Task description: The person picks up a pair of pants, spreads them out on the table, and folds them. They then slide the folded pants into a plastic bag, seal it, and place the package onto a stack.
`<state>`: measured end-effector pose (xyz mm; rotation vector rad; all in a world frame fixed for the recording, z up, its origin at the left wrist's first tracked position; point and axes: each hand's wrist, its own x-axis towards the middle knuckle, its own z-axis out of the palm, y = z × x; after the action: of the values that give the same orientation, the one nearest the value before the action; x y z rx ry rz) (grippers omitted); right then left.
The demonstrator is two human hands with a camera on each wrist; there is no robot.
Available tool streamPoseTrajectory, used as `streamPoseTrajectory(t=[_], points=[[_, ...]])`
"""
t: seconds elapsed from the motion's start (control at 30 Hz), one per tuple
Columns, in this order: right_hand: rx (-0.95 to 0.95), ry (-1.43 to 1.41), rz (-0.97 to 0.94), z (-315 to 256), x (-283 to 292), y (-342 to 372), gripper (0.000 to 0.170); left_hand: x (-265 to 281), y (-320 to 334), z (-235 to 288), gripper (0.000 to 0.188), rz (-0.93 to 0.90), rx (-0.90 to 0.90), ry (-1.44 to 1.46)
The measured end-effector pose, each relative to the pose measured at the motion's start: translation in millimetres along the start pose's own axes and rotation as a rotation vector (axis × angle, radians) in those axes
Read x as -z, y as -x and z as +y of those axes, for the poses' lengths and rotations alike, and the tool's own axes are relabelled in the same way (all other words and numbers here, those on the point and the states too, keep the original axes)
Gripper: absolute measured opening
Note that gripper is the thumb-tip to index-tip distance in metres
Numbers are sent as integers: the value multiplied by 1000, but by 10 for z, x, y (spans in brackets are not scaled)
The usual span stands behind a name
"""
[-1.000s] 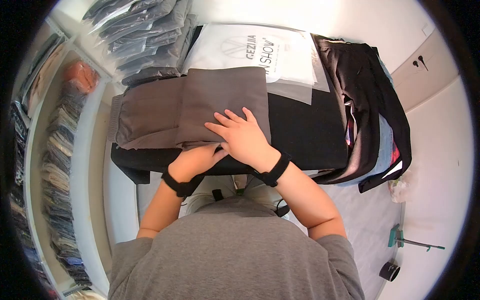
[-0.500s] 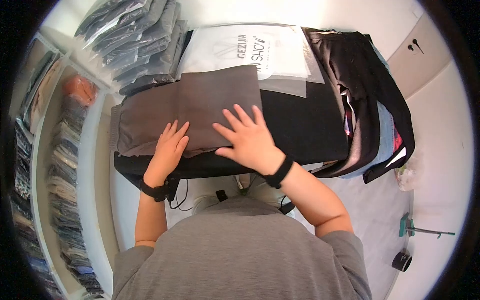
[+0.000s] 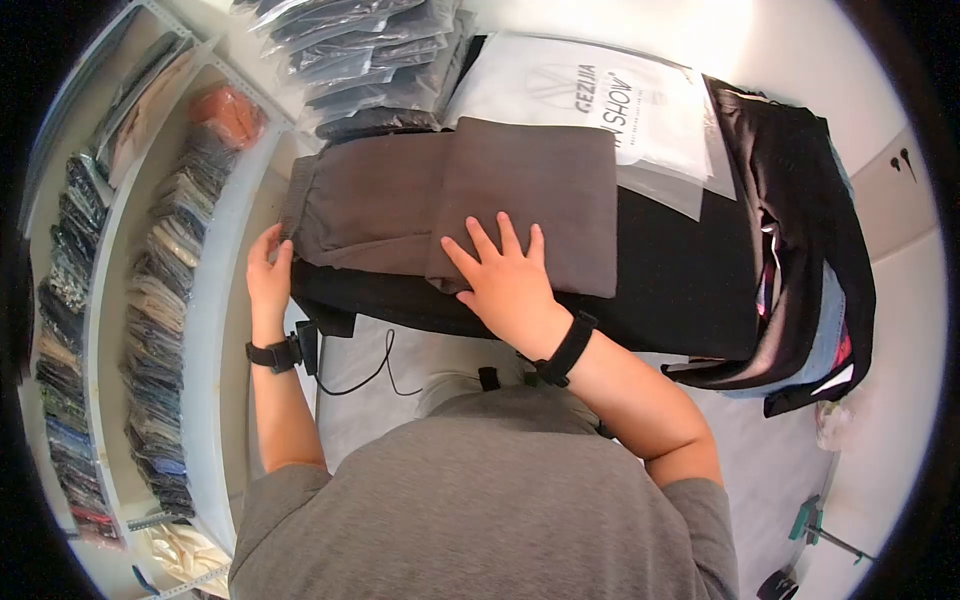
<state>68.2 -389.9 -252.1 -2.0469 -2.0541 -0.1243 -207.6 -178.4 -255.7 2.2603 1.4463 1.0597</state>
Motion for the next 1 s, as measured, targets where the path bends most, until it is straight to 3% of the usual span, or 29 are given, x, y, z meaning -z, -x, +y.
streamPoseTrajectory(t=[0.03,0.07,0.13,0.27,0.37,0.4,0.47,0.5,0.57,0.63,0.7,0.77,0.83,0.9,1.0], points=[[-10,12,-27,0,-17,-4,66,-10,-61,-202,41,28,132,-24],[-19,25,-55,2,-31,-4,66,21,-98,-173,41,33,138,-32],[-10,23,-62,13,-32,-5,66,56,-194,-89,54,-223,582,338],[-16,25,-74,28,-30,-6,66,-82,-402,-94,56,-340,607,398],[-23,17,-73,24,-14,11,64,-134,-491,-64,36,-313,667,832],[-22,11,-71,23,-7,11,63,-129,-526,-48,36,-322,658,832],[-28,5,-57,27,-29,11,63,-120,-609,12,27,-116,685,1266],[-26,-3,-55,33,-49,22,63,-86,-617,226,27,-133,675,1268],[-41,-5,-33,45,-78,39,62,-8,-575,745,22,42,527,1304],[-13,-74,-51,77,-59,46,63,29,-500,1296,23,43,424,1293],[13,-52,30,207,33,63,57,4,-373,1820,27,3,151,1193],[-279,-1070,-36,512,143,19,49,-121,-200,2222,31,-116,90,1079],[-644,-1699,178,791,229,65,50,-368,-65,2385,33,-131,-356,512],[-879,-2081,282,1027,353,155,56,-455,38,2483,35,-767,-143,1053],[-906,-2247,350,1098,457,190,50,-512,-21,2196,35,-539,-240,853]])
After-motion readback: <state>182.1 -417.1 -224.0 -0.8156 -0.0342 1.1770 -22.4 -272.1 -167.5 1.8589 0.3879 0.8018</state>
